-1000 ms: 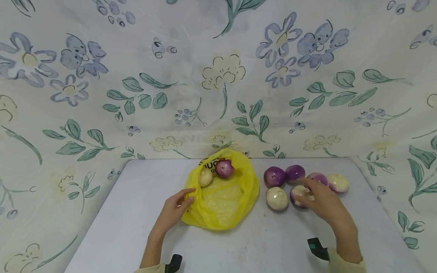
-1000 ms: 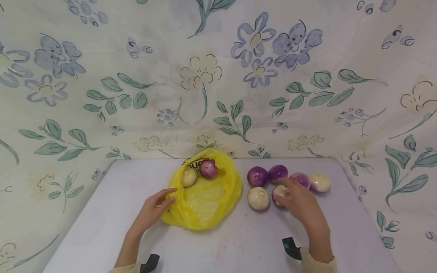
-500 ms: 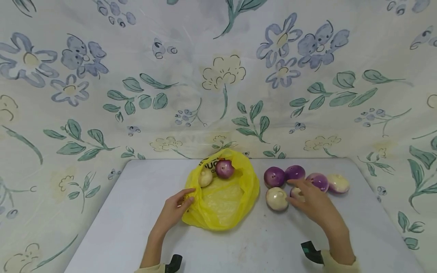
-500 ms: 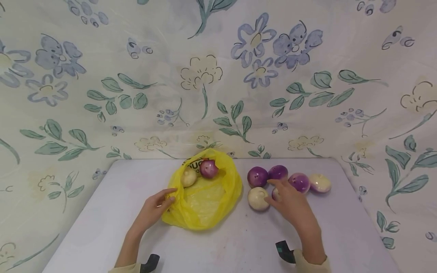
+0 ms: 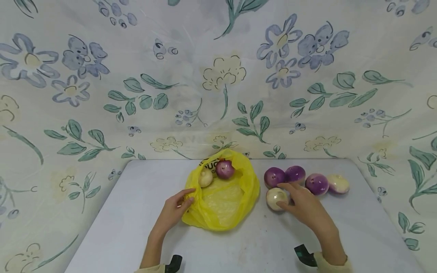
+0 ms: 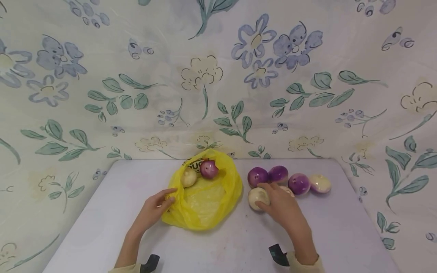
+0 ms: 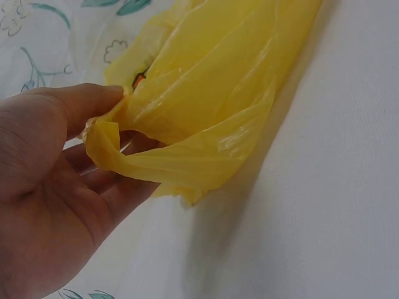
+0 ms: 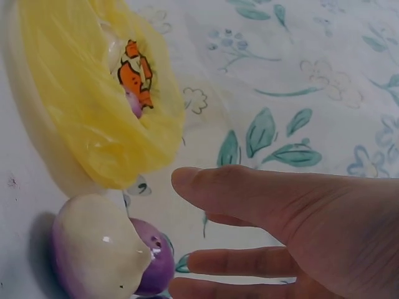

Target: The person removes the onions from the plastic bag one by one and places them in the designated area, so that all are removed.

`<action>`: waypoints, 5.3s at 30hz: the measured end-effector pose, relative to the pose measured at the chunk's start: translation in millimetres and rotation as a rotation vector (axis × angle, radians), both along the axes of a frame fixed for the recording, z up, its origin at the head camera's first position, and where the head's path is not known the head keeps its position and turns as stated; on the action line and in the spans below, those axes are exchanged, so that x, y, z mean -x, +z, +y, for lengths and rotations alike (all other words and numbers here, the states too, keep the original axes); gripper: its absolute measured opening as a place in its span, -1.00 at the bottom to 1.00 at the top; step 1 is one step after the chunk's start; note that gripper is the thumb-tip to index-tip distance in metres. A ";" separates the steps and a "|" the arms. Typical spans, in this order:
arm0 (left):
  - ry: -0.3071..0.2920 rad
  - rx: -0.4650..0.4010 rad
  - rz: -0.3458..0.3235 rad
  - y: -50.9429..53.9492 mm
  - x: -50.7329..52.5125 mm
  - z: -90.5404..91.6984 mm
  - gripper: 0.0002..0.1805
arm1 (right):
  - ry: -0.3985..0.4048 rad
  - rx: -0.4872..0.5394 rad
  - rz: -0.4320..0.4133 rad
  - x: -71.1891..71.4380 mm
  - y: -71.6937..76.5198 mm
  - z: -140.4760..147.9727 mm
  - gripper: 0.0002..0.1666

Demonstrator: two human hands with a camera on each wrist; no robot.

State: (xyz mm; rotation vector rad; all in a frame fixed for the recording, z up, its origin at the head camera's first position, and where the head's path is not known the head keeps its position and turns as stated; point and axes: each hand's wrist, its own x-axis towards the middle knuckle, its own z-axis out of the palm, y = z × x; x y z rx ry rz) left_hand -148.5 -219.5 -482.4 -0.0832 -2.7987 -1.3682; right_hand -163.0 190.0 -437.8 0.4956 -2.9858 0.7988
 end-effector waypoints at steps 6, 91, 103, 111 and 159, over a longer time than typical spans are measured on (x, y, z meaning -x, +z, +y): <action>-0.001 0.013 0.017 -0.9 0.2 0.2 -0.64 | 0.004 -0.017 0.021 -0.7 -1.9 -5.7 -0.33; -0.009 0.005 -0.029 -1.6 -0.2 2.4 -0.61 | 0.207 -0.073 -0.033 74.1 22.5 -144.4 -0.28; -0.018 0.008 -0.015 -1.2 2.3 -0.7 -0.61 | 0.202 -0.028 -0.020 99.6 9.6 -160.5 -0.37; -0.015 -0.005 -0.013 -2.1 3.0 -1.9 -0.60 | 0.182 -0.045 -0.037 109.6 2.6 -169.9 -0.36; -0.001 -0.025 -0.023 -1.9 2.5 2.2 -0.60 | 0.075 -0.047 -0.273 104.5 -18.0 -184.5 0.01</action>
